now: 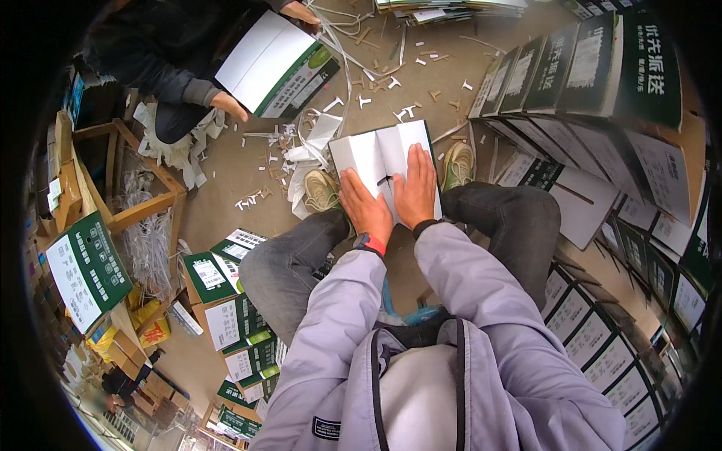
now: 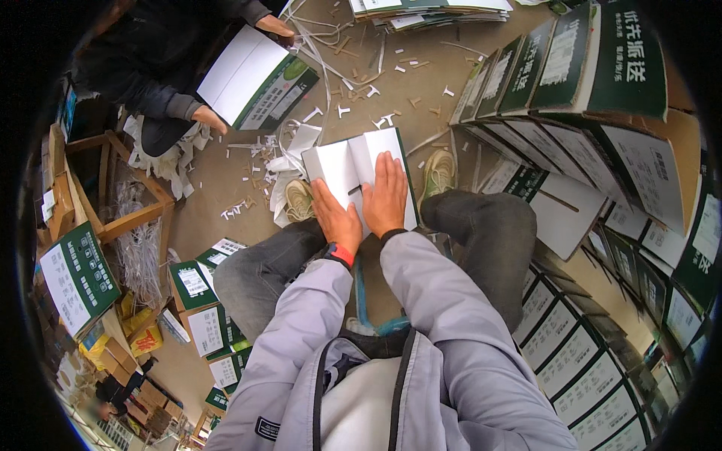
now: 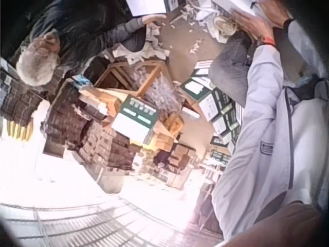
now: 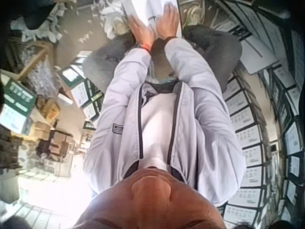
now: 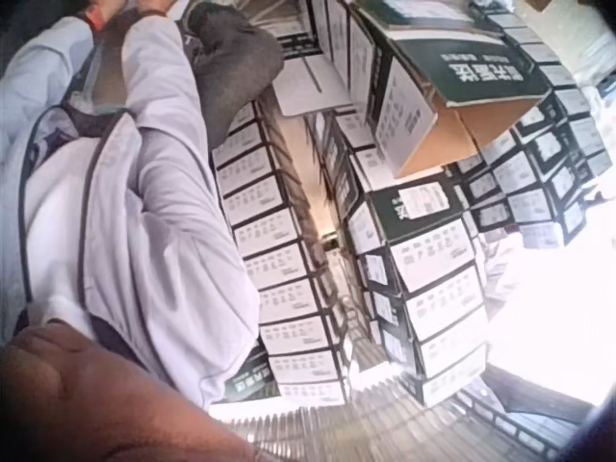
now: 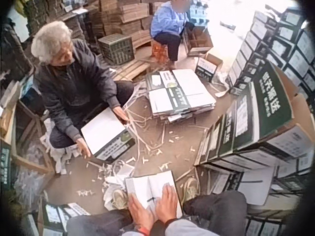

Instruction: The person assembles flat cardboard boxes by folding flaps and inserting dividers, then stacks the finished boxes. The person works on the floor surrounded by stacks of boxes and packaging materials.

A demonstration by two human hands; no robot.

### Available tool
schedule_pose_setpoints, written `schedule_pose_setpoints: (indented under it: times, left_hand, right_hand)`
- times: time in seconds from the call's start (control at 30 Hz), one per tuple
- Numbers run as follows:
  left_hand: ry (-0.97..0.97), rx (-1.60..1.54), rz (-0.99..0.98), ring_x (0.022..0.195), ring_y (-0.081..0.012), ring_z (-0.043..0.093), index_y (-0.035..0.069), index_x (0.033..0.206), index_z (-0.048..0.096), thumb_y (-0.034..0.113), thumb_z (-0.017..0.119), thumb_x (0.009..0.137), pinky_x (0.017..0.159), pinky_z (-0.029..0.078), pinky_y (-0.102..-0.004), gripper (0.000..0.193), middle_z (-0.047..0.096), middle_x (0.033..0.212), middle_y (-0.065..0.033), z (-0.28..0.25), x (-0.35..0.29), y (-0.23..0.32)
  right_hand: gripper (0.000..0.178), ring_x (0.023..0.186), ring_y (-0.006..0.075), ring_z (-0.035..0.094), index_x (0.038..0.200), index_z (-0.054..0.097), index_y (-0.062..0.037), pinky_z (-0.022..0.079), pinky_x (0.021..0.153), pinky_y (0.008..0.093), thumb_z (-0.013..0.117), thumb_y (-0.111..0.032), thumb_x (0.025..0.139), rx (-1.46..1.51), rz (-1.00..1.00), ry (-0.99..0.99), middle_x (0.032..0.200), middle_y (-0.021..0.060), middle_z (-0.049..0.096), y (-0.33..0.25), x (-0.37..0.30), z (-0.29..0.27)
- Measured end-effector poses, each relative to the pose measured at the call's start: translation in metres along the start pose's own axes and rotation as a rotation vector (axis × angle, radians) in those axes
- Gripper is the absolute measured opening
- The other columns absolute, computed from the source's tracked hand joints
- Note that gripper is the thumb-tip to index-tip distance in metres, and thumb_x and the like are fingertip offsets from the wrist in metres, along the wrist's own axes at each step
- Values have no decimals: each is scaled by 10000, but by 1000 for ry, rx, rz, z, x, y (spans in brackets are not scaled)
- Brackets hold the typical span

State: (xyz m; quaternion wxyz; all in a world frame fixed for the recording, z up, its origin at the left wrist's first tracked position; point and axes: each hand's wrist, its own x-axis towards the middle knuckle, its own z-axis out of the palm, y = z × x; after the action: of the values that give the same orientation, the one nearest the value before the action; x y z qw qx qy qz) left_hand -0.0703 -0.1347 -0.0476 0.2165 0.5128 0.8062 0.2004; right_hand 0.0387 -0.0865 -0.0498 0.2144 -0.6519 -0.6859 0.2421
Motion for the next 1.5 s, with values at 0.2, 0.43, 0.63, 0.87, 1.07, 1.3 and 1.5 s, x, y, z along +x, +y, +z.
schedule_pose_setpoints:
  times: [0.2,0.43,0.63,0.87,1.07,1.3,1.5]
  left_hand:
    - [-172,7,202,1622,-487,88,-7,1683,167,277,565,1031,1287,52,-637,815,128,1749,-286,22,7,-21]
    - [68,21,129,1513,-535,314,-10,1538,451,151,734,883,1257,269,-556,732,345,1627,-345,11,57,-49]
    - [-49,-1256,-510,1326,-235,540,21,1470,541,592,345,1120,1161,375,-402,698,607,1443,-104,1,80,-77]
    - [-118,-1183,-760,1108,-209,635,10,1283,679,788,262,1049,990,470,-360,913,714,1199,-82,-47,38,-98]
    - [-350,-1124,-723,1459,-269,465,65,1600,449,818,370,1008,1214,314,-480,961,511,1584,-110,-17,11,-121]
    - [-288,-528,-490,1362,-335,603,-76,1447,568,438,625,1030,1136,438,-405,664,662,1398,-276,8,7,-133]
    - [-376,-315,-442,1158,-492,665,-48,1321,633,390,644,1003,1015,511,-494,542,707,1227,-315,44,-10,-149]
  right_hand:
    - [562,1594,398,260,1557,533,-132,162,1279,608,553,-338,1035,-9,-84,-148,1704,128,373,20,2,15]
    - [561,1524,426,357,1440,624,-112,282,1257,528,755,-207,903,1,-4,-145,1647,229,405,62,51,1]
    - [773,1465,271,449,1558,505,-12,325,1228,416,371,-627,1109,1206,755,-222,1600,140,493,93,62,-1]
    - [691,977,245,696,1031,727,-25,509,952,425,446,-654,1078,1023,1015,53,1066,122,764,142,-15,-34]
    - [730,1178,311,666,1405,633,-32,527,966,493,545,-649,1026,827,1290,-444,1385,159,673,149,-59,-13]
    - [190,1065,408,653,1097,706,-61,518,916,506,622,-159,958,-6,208,75,1099,180,709,74,1,-40]
    - [589,1285,363,595,1381,599,-59,434,1123,493,719,-178,816,-343,-143,-682,1384,148,635,75,21,27]
